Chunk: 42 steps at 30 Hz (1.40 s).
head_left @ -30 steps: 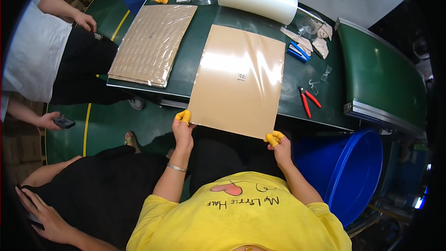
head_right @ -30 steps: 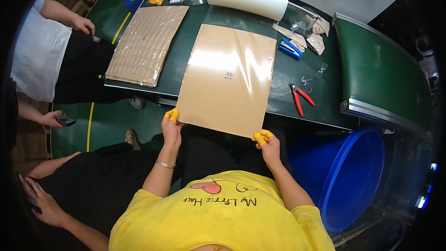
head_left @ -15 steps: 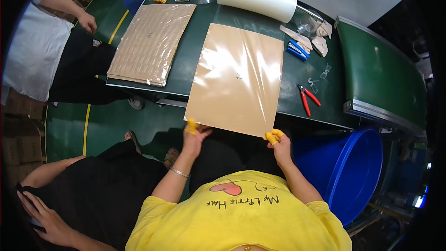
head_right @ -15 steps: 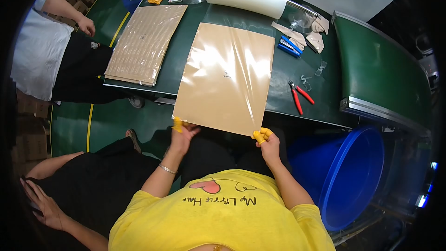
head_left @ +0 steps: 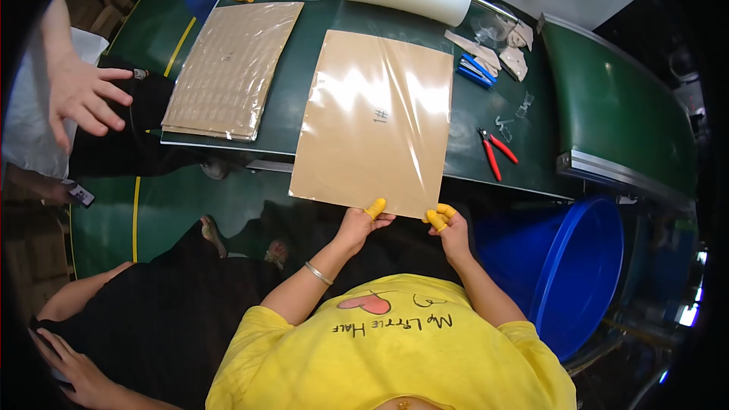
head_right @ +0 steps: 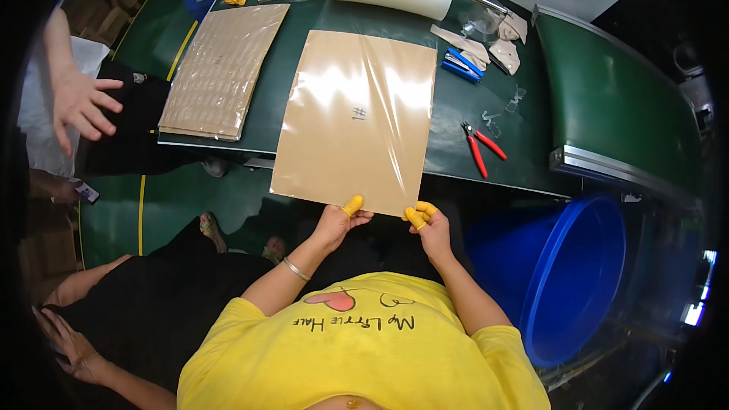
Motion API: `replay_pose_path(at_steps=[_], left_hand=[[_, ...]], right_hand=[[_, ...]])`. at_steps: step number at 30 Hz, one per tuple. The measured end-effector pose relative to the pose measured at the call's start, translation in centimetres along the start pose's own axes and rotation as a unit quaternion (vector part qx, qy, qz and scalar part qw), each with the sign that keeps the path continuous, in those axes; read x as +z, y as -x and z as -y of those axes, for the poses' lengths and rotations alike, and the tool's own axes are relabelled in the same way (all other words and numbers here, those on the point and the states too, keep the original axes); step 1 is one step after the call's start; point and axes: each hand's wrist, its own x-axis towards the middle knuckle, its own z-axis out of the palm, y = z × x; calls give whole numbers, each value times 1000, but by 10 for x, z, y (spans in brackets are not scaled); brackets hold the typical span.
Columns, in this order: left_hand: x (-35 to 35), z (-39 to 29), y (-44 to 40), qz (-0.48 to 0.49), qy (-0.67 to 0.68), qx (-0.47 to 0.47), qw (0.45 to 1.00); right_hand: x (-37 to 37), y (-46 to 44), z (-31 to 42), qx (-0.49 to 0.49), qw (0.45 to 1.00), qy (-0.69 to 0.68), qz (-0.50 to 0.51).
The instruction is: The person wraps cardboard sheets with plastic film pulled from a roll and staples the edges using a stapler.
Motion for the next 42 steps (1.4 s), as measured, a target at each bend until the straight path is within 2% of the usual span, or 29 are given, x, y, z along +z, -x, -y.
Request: replay_pose_path(at_steps=[10,13,15,19,21,31,34,36,42], left_hand=[[0,6,-3,-3,31,23,999],[-1,6,-4,-11,47,27,998],[0,5,-6,-10,43,38,998],[0,6,-11,-9,40,44,998],[0,6,-13,-4,54,51,997],[3,1,-12,21,85,48,995],[3,-3,-10,25,118,14,993],[-2,-2,-11,80,172,-13,982],[-8,1,-12,100,163,-6,981]], right_hand=[[-6,-2,-3,-5,1000,-17,25],[-8,-3,-10,-12,998,-44,32],[-8,-2,-9,11,993,-113,30],[-2,-4,-2,25,995,-91,18],[1,-6,1,14,1000,-10,8],[3,-3,9,17,999,-43,19],[2,-4,6,15,998,-51,19],[1,-5,4,2,999,-47,23],[2,-2,7,-18,999,-42,26]])
